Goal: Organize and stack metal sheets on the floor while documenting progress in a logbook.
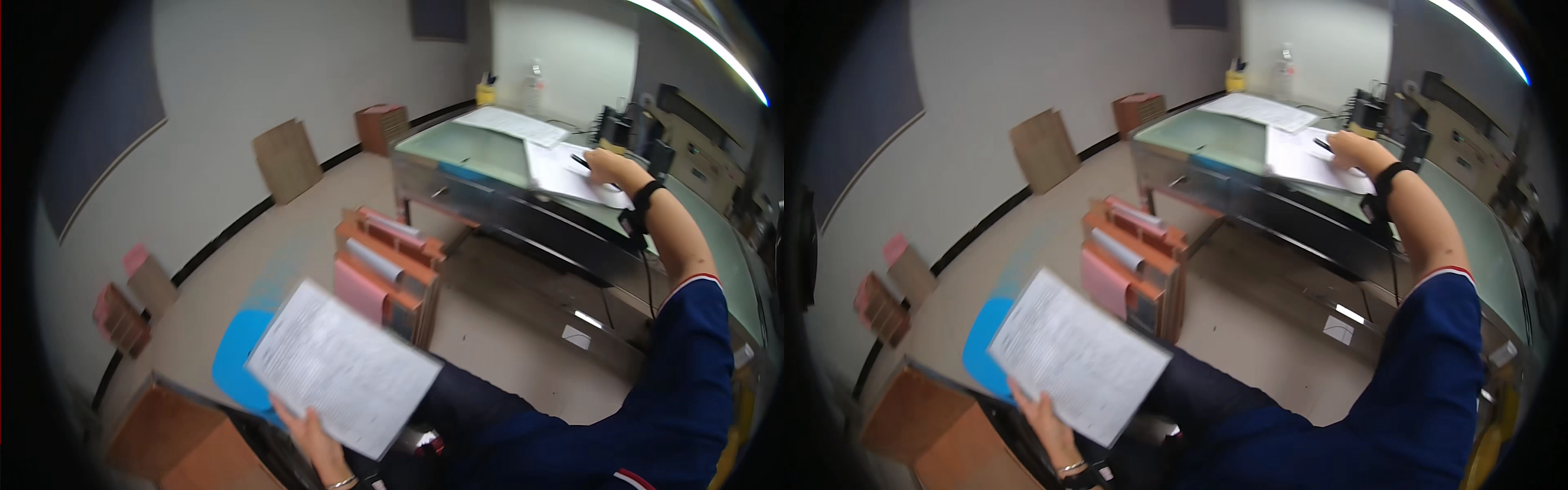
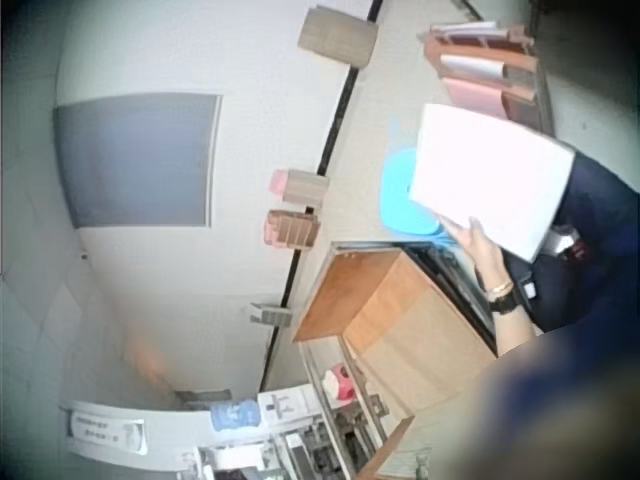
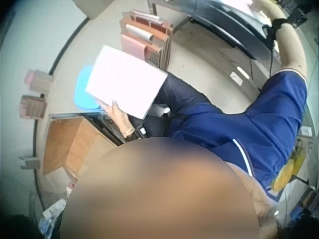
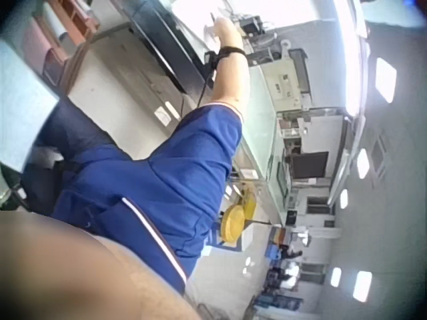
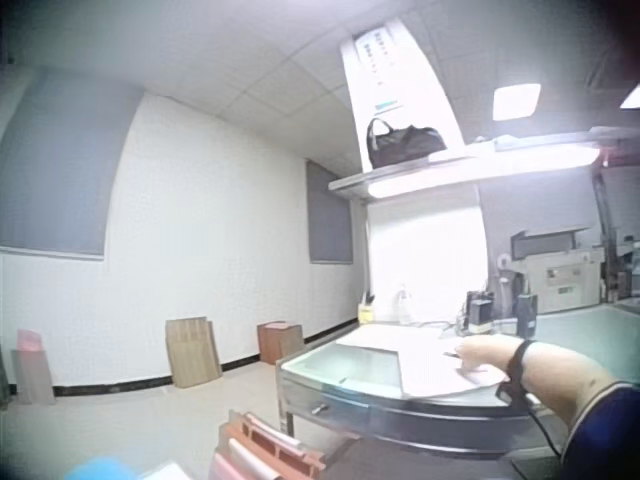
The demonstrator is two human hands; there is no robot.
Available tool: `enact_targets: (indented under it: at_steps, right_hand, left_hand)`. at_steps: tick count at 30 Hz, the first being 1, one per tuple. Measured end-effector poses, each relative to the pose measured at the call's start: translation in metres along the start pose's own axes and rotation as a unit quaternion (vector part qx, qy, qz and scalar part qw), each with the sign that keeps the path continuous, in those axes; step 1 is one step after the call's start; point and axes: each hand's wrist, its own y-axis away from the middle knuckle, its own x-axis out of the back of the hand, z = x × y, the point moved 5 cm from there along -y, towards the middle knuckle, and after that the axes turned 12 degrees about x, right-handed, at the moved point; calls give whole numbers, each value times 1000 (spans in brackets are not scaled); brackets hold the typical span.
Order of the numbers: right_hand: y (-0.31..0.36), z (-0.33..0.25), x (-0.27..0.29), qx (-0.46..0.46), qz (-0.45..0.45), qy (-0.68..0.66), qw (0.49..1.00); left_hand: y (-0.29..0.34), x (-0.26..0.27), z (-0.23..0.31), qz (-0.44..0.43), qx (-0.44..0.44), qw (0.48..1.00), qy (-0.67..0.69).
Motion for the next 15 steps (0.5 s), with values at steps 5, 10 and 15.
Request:
enact_targets:
  at_steps: [5, 10, 15]
  right_hand:
    - [46, 73, -24, -121, -103, -14, 987]
    - [72, 50, -13, -298, -128, -195, 926]
    - [62, 34, -9, -213, -32, -258, 942]
  left_hand:
    - [-40, 73, -1, 103, 7, 995, 7]
    - [-58, 119, -11, 162, 67, 984, 40]
    - [-71, 178, -22, 143, -22, 951, -274]
